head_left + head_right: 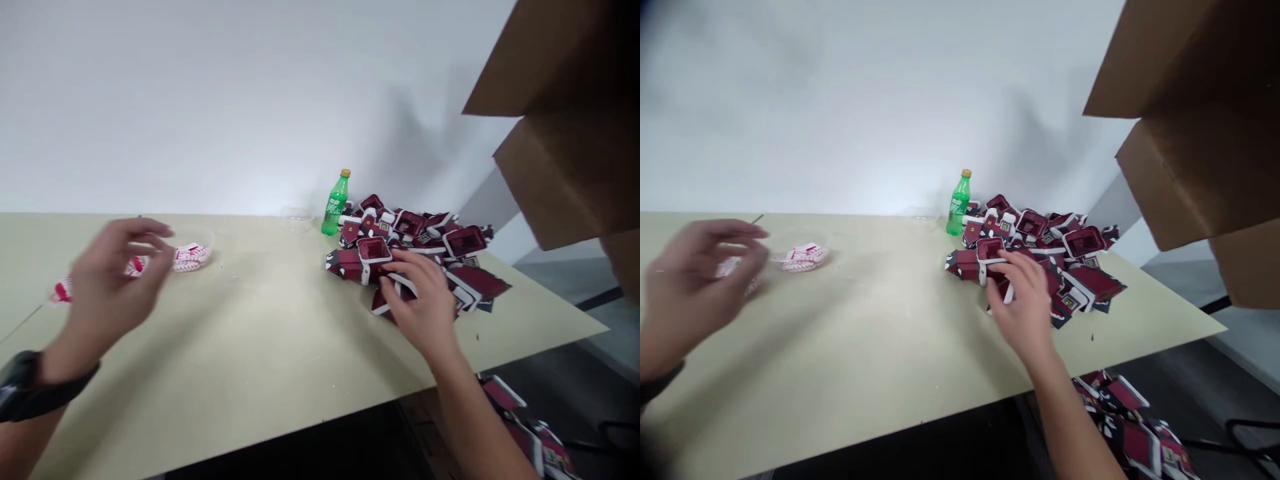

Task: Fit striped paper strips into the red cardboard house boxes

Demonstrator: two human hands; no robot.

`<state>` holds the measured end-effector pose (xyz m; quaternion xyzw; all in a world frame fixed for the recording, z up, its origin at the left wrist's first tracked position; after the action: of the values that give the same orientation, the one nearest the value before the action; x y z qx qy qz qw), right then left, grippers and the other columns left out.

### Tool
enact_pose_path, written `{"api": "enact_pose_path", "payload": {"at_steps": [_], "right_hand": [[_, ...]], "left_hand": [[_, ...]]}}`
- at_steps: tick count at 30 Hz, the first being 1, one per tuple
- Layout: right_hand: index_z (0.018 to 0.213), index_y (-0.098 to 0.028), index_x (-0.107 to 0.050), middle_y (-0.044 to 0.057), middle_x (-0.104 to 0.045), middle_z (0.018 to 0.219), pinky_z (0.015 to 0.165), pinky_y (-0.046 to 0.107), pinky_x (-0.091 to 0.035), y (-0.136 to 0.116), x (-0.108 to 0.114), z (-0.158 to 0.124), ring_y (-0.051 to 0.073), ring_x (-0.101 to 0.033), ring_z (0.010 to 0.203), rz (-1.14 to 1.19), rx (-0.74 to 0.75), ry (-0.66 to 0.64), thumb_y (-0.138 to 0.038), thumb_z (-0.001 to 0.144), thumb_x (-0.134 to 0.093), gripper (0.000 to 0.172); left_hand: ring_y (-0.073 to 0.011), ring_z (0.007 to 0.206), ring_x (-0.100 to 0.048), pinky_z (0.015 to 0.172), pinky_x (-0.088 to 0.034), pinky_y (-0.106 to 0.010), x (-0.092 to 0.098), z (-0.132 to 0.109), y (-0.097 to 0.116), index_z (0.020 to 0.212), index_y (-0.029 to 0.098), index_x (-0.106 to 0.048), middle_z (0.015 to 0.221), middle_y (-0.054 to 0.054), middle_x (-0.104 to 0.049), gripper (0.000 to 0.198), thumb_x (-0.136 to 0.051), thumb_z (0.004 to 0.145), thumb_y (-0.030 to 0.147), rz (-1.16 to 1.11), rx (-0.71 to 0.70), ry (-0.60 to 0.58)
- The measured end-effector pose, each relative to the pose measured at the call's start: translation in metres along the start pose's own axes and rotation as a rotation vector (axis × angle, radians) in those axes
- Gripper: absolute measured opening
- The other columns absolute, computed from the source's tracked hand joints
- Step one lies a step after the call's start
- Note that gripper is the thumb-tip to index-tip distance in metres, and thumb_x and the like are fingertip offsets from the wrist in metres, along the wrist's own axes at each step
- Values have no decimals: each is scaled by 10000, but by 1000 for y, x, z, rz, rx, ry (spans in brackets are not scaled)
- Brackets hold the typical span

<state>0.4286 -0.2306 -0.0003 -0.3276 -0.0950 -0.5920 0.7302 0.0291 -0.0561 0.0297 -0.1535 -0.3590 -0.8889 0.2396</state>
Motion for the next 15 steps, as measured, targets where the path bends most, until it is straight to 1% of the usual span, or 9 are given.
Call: {"api": "enact_pose_path", "payload": {"at_steps": [1, 2, 4, 6, 7, 8, 10, 12, 15], "right_hand": [[1092, -299, -726, 112, -682, 1371, 1210, 640, -381, 14, 15, -6, 365, -576, 1358, -85, -34, 63, -379, 988, -632, 162], [1147, -294, -725, 123, -652, 1427, 1230, 651, -350, 29, 27, -12, 378, -542, 1403, -149, -86, 83, -421, 984, -637, 225], [1343, -274, -664, 150, -589, 1515, 1219, 678, -347, 59, 38, -24, 416, -488, 1457, -220, -181, -42, -549, 938, -673, 491], [1477, -269, -579, 162, -508, 1599, 1185, 651, -407, 84, 36, -34, 426, -457, 1490, -209, -275, -262, -609, 916, -680, 664], [1483, -272, -577, 162, -460, 1637, 1171, 630, -432, 94, 32, -37, 424, -449, 1499, -206, -302, -322, -614, 917, -674, 668], [1474, -274, -587, 158, -429, 1657, 1162, 609, -448, 102, 29, -39, 415, -446, 1504, -202, -314, -339, -608, 928, -661, 645], [1436, -266, -619, 161, -434, 1638, 1158, 586, -456, 111, 24, -39, 399, -457, 1490, -213, -305, -275, -596, 944, -637, 593], [1394, -246, -653, 175, -516, 1531, 1154, 586, -455, 113, 21, -37, 393, -502, 1432, -227, -274, -177, -592, 954, -621, 560], [1293, -239, -725, 176, -581, 1361, 1089, 589, -498, 110, 18, -36, 385, -583, 1283, -231, -225, -107, -577, 966, -610, 485]], "left_hand": [[-170, 859, -674, 598, -538, -245, -22, 4, 14, 1171, 232, -645, 1124, -20, -700, 288, -674, 926, 380, -13, -36, -46], [-169, 841, -675, 556, -513, -234, -41, 5, 25, 1157, 229, -646, 1089, -23, -704, 274, -660, 925, 373, -29, -75, -97], [-176, 837, -675, 560, -512, -247, -72, 1, 37, 1144, 227, -651, 1059, -36, -709, 249, -615, 935, 356, -39, -114, -167], [-188, 839, -673, 606, -531, -279, -90, -8, 33, 1124, 226, -659, 1050, -51, -719, 234, -580, 935, 340, -39, -131, -195], [-195, 839, -672, 617, -532, -290, -97, -12, 26, 1111, 227, -663, 1045, -57, -723, 230, -571, 931, 336, -39, -137, -206], [-203, 845, -672, 620, -531, -296, -101, -17, 19, 1098, 228, -667, 1035, -61, -725, 226, -565, 927, 335, -37, -139, -222], [-213, 863, -673, 612, -525, -291, -104, -25, 2, 1074, 232, -675, 1009, -64, -724, 217, -561, 921, 336, -23, -130, -248], [-209, 862, -672, 587, -513, -272, -103, -28, -10, 1059, 236, -678, 985, -58, -720, 206, -567, 916, 335, -13, -103, -255], [-196, 826, -666, 549, -489, -250, -99, -28, -16, 1048, 242, -676, 938, -42, -714, 191, -577, 909, 329, -14, -42, -217]]}}
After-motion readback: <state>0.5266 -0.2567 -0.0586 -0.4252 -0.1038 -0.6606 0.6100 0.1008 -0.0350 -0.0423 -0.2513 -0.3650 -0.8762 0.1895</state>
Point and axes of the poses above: each hand's wrist, its own z-axis towards the middle knuckle, its own x-axis out of the back of the hand, y = z × x, the point moved 2 cm from there along z, towards the middle knuckle
